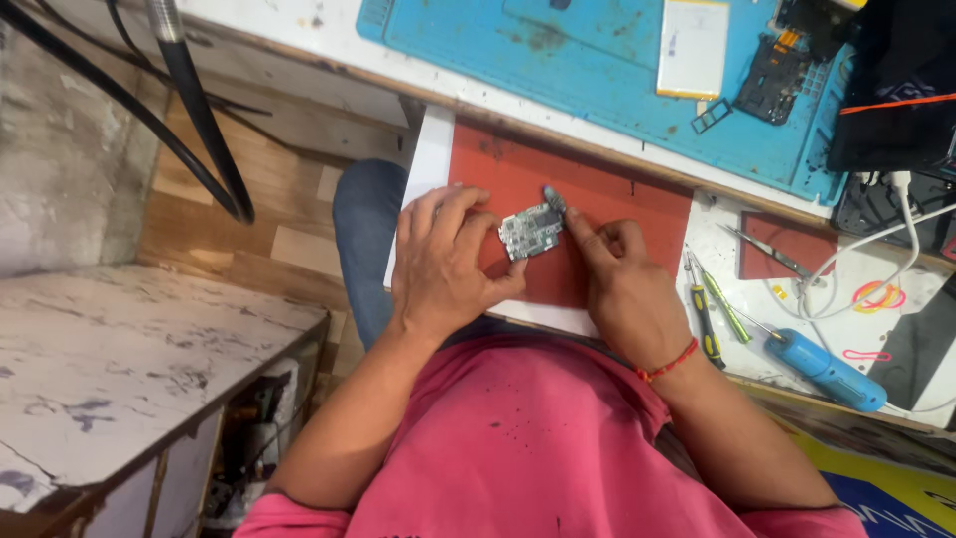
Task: The person uses a small tool to scrape and clean a circuit board placed on a red mat, then applies heat with a hot air gun to the same board. The person repeatedly scrapes different areas of the board and adjusts its position during the process.
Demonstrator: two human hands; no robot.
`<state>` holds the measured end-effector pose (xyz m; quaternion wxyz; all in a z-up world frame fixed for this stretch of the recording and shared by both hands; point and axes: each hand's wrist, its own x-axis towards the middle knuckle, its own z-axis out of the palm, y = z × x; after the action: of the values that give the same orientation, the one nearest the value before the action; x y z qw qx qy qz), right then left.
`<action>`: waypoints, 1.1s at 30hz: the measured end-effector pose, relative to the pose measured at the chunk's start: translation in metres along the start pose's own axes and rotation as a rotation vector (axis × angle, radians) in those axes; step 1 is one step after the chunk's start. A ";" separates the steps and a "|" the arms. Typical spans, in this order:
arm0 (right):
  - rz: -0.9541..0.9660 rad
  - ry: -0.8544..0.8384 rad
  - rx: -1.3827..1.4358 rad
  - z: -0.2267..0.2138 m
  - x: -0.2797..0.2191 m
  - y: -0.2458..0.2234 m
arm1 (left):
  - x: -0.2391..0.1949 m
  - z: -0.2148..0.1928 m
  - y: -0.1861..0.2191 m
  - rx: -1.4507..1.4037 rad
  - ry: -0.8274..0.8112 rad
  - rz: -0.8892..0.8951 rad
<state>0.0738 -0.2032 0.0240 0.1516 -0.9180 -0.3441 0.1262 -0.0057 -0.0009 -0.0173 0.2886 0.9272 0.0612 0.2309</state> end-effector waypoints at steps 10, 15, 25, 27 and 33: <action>-0.135 -0.034 0.069 0.002 0.004 -0.009 | 0.000 -0.004 -0.003 0.000 -0.039 -0.024; -0.171 -0.080 0.093 0.005 0.004 -0.012 | -0.001 -0.003 -0.002 -0.010 -0.044 -0.044; -0.236 0.034 0.082 -0.001 -0.004 0.006 | -0.002 -0.004 -0.005 -0.015 -0.025 0.011; -0.239 0.015 0.103 -0.002 -0.008 0.009 | -0.003 -0.002 -0.003 -0.017 -0.043 0.005; -0.119 0.047 0.065 -0.002 -0.001 0.003 | 0.000 -0.004 -0.003 -0.018 -0.037 0.008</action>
<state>0.0753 -0.2066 0.0247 0.1964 -0.8933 -0.3901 0.1063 -0.0075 0.0031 -0.0163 0.2969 0.9289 0.0501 0.2155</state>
